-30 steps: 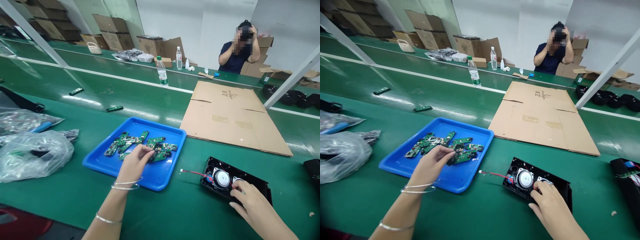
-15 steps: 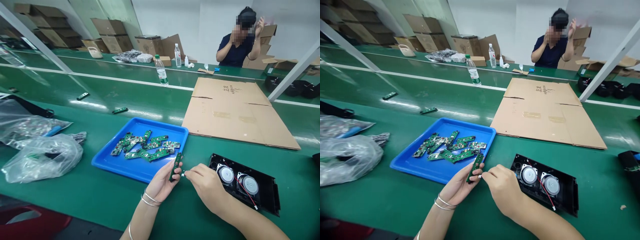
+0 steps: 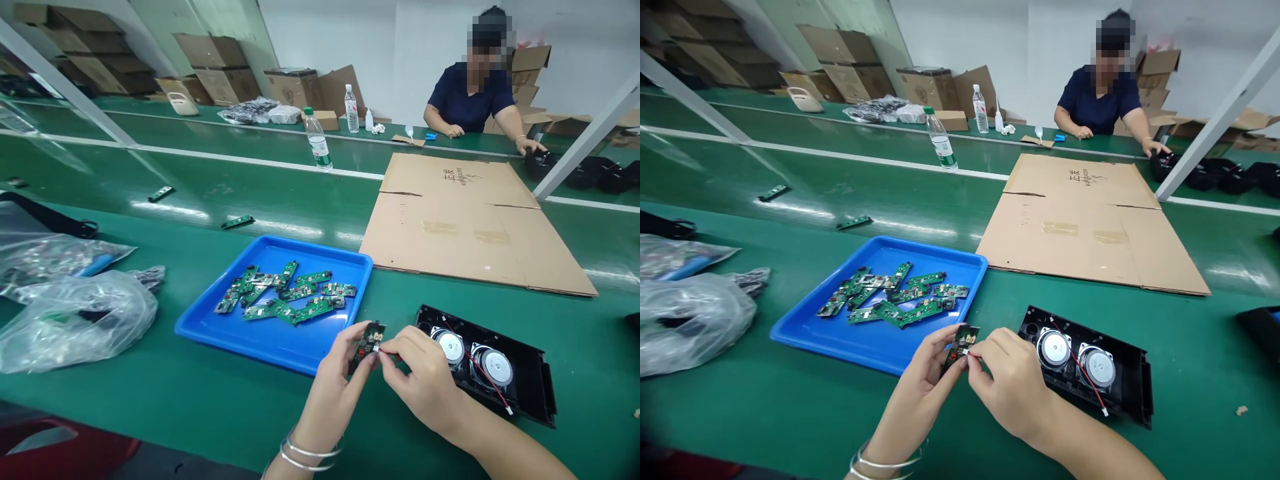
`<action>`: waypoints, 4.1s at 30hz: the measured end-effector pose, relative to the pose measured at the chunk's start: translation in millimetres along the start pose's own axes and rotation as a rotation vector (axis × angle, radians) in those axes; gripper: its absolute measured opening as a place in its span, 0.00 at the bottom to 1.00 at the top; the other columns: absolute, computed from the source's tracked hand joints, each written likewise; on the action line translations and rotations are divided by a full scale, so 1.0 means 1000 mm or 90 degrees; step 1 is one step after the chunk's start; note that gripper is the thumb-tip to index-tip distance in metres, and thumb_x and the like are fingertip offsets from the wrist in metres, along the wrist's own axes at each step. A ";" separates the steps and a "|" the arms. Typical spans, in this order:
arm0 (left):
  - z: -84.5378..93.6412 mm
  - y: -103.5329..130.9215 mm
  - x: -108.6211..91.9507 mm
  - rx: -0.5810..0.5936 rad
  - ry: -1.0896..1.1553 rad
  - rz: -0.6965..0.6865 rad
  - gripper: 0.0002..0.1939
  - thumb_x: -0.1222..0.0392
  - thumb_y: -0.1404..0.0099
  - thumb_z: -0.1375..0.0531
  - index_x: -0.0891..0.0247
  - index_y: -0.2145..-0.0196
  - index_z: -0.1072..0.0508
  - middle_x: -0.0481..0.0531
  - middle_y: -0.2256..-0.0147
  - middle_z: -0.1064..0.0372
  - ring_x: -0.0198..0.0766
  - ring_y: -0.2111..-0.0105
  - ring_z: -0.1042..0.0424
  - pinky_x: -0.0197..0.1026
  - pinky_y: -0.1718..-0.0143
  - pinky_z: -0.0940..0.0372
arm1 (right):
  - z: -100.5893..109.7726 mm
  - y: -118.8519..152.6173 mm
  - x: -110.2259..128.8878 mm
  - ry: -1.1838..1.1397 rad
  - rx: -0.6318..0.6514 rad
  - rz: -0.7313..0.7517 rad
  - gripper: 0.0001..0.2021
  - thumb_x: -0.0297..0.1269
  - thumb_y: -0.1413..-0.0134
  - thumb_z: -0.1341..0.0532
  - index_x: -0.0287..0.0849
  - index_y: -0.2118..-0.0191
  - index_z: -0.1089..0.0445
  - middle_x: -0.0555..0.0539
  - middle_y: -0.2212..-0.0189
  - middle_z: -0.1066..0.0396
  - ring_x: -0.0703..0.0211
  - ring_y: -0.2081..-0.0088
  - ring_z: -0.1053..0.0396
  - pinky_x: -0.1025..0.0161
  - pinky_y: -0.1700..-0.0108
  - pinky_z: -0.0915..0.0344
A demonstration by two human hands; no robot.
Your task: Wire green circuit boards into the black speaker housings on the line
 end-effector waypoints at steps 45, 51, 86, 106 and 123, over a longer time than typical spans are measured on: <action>-0.006 -0.005 0.008 0.106 0.313 0.113 0.28 0.39 0.54 0.35 0.64 0.62 0.24 0.49 0.73 0.33 0.34 0.79 0.32 0.37 0.76 0.33 | -0.004 -0.001 0.011 0.016 0.090 0.096 0.14 0.27 0.38 0.48 0.38 0.74 0.32 0.48 0.77 0.34 0.64 0.75 0.43 0.66 0.74 0.45; -0.011 -0.002 0.016 0.156 0.281 0.222 0.32 0.40 0.54 0.34 0.65 0.57 0.26 0.50 0.75 0.30 0.37 0.77 0.30 0.38 0.73 0.32 | -0.008 0.002 0.016 0.067 0.103 0.158 0.14 0.27 0.38 0.49 0.37 0.74 0.32 0.49 0.78 0.35 0.64 0.76 0.46 0.64 0.74 0.49; -0.045 0.022 0.009 0.215 0.157 0.237 0.21 0.48 0.55 0.31 0.59 0.67 0.31 0.52 0.69 0.26 0.44 0.66 0.26 0.41 0.65 0.30 | 0.090 0.071 -0.075 0.196 0.444 -0.224 0.22 0.16 0.50 0.50 0.47 0.61 0.27 0.49 0.65 0.32 0.64 0.73 0.32 0.68 0.74 0.37; -0.093 0.004 -0.023 0.131 -0.044 -0.007 0.16 0.49 0.45 0.37 0.58 0.62 0.28 0.49 0.68 0.23 0.43 0.69 0.23 0.40 0.67 0.26 | 0.083 0.074 -0.072 0.031 0.042 -0.249 0.14 0.32 0.37 0.51 0.42 0.59 0.27 0.45 0.69 0.27 0.59 0.68 0.30 0.62 0.69 0.31; -0.102 0.009 -0.035 0.185 -0.283 -0.192 0.11 0.57 0.38 0.43 0.57 0.57 0.29 0.48 0.66 0.23 0.38 0.71 0.23 0.32 0.69 0.30 | 0.057 0.075 -0.050 0.352 0.207 -0.063 0.13 0.23 0.44 0.48 0.40 0.78 0.37 0.50 0.79 0.40 0.62 0.76 0.44 0.63 0.76 0.52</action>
Point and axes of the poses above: each hand's wrist, its own y-axis away from the middle knuckle, its own z-axis out of the back of the hand, x = y × z, the point moved 8 cm from there along -y, towards the middle knuckle
